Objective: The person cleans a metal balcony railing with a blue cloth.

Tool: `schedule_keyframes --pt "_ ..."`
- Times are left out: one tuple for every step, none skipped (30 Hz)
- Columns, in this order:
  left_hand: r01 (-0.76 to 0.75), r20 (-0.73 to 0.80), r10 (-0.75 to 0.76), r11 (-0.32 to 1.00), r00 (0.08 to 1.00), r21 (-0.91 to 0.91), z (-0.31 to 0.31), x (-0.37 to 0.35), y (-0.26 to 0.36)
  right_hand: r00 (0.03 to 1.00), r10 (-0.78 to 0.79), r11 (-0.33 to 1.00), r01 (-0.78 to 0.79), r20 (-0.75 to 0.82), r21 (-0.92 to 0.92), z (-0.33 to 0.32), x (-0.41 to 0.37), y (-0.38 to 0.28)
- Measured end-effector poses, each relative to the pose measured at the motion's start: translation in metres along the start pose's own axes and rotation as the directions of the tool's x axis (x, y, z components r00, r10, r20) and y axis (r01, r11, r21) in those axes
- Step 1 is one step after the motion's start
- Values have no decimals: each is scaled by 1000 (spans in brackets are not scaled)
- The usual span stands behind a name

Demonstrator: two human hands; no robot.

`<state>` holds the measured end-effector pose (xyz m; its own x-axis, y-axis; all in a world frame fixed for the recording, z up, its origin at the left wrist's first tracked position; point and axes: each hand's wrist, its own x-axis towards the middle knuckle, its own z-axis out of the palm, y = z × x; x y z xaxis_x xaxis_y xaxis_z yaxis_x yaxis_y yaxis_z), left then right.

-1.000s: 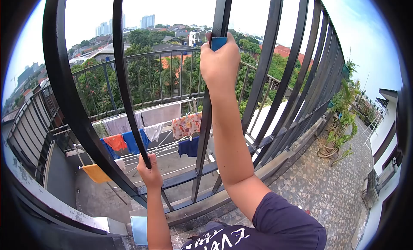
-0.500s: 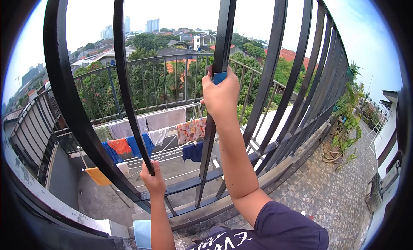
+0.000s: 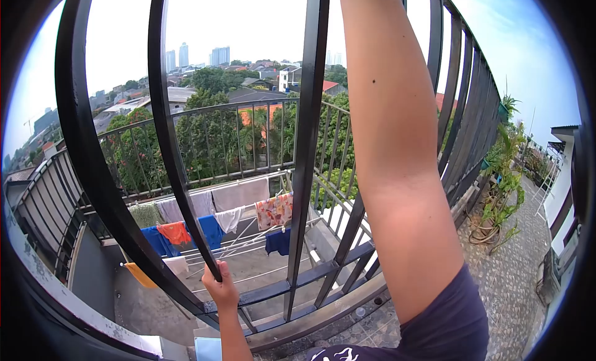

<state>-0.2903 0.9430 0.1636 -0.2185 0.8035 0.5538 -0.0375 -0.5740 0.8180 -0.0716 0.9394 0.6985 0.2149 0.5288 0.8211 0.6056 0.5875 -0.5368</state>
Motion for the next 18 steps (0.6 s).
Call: schedule_keyframes --pt "0 -6 0 1000 1000 7 -2 1 0 1000 -11 1000 11 4 20 0 -3 0" --pt "-13 0 13 1000 1000 8 -2 5 0 999 -35 998 35 4 48 2 -12 0" --pt "-24 5 24 1000 1000 7 -1 7 0 998 -66 994 66 -4 89 5 -24 5" --pt "-23 21 23 1000 1000 14 -4 3 0 996 -82 988 84 -19 133 10 -40 15" --pt "-11 24 11 1000 1000 16 -7 -1 -1 994 -99 975 105 -41 194 18 -66 28" --pt "-9 25 9 1000 1000 12 -6 0 -2 997 -21 956 43 -79 291 28 -102 39" --pt "-8 24 8 1000 1000 6 -5 2 -4 996 75 958 -57 -53 281 33 -136 50" --pt "-29 27 29 1000 999 2 -3 4 -5 994 100 940 -79 -48 331 41 -164 72" --pt "-44 28 44 999 999 0 -2 5 -4 987 157 939 -136 -43 316 49 -193 99" --pt "-55 26 54 999 998 3 -3 3 -4 980 198 935 -177 -37 309 55 -225 116" --pt "-69 24 69 998 997 13 -2 3 -1 966 260 915 -245 -2 321 60 -254 131" --pt "-83 25 83 996 996 25 -1 3 5 927 370 848 -362 56 388 60 -280 122" --pt "-99 24 98 994 995 34 -1 4 7 927 367 833 -363 74 418 65 -300 138" --pt "-54 37 52 998 998 39 -4 3 3 934 355 839 -341 49 424 70 -304 149" --pt "-62 33 60 997 998 44 -4 4 3 939 344 846 -321 23 425 72 -306 154" --pt "-66 24 65 997 998 44 -1 4 4 955 297 897 -278 0 344 67 -291 153" --pt "-65 17 64 996 998 55 -1 3 7 967 254 934 -241 -16 265 63 -262 148" --pt "-51 24 50 998 998 47 -2 4 20 975 220 911 -207 2 356 55 -226 121"
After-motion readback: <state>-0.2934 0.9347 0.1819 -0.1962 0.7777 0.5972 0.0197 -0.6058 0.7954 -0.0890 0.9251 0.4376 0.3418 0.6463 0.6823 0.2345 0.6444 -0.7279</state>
